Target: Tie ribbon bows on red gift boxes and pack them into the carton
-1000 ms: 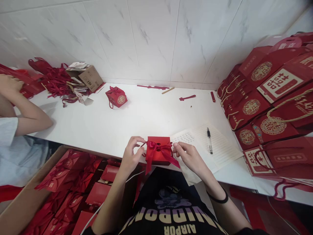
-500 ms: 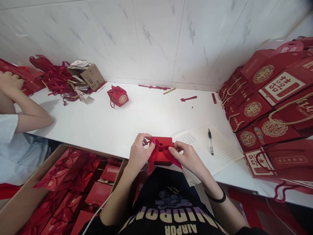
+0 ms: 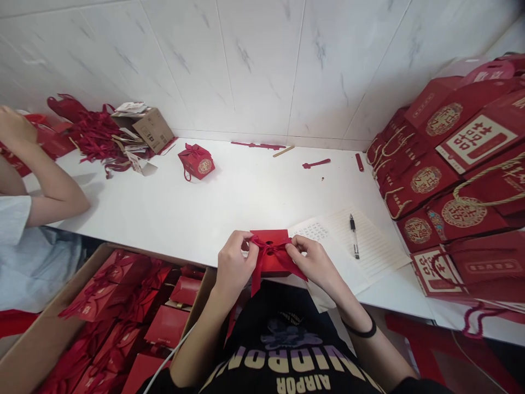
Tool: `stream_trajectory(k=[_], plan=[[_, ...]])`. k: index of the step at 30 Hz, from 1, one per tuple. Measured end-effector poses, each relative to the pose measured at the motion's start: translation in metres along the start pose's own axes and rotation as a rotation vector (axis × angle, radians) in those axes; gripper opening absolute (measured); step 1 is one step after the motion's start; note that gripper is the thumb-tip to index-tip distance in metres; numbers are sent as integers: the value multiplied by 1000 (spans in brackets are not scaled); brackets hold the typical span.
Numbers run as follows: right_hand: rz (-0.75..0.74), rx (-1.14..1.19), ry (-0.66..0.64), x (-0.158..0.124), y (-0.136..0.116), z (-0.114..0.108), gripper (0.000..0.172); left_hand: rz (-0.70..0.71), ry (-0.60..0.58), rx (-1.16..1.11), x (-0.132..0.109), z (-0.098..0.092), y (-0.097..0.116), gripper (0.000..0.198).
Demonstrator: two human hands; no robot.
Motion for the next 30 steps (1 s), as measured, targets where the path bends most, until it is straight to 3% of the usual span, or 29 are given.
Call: stream_trajectory(k=[10, 18, 22, 25, 27, 30], plan=[[-26, -97, 112, 3, -2, -2, 35, -96, -56, 28, 5, 5, -4, 6], [-44, -6, 73, 1, -1, 1, 23, -172, -62, -86, -11, 5, -13, 13], [-57, -7, 8, -2, -3, 1, 19, -193, -207, -292, -17, 6, -9, 33], [-67, -14, -44, -3, -6, 0, 16, -280, -234, -446, -17, 1, -13, 27], [-63, -26, -78, -2, -8, 1, 21, -357, -237, -372, -16, -1, -20, 19], [-24, -52, -61, 1, -9, 0, 40, -435, -334, -206, -17, 8, -27, 37]])
Point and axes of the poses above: each hand's wrist, its own x-axis towards the middle knuckle, its own z-axis out of the palm, y = z × x, the point moved 9 cm from there along x, towards the middle knuckle, and after that the axes turned 7 degrees about z, right-handed, at the moved point
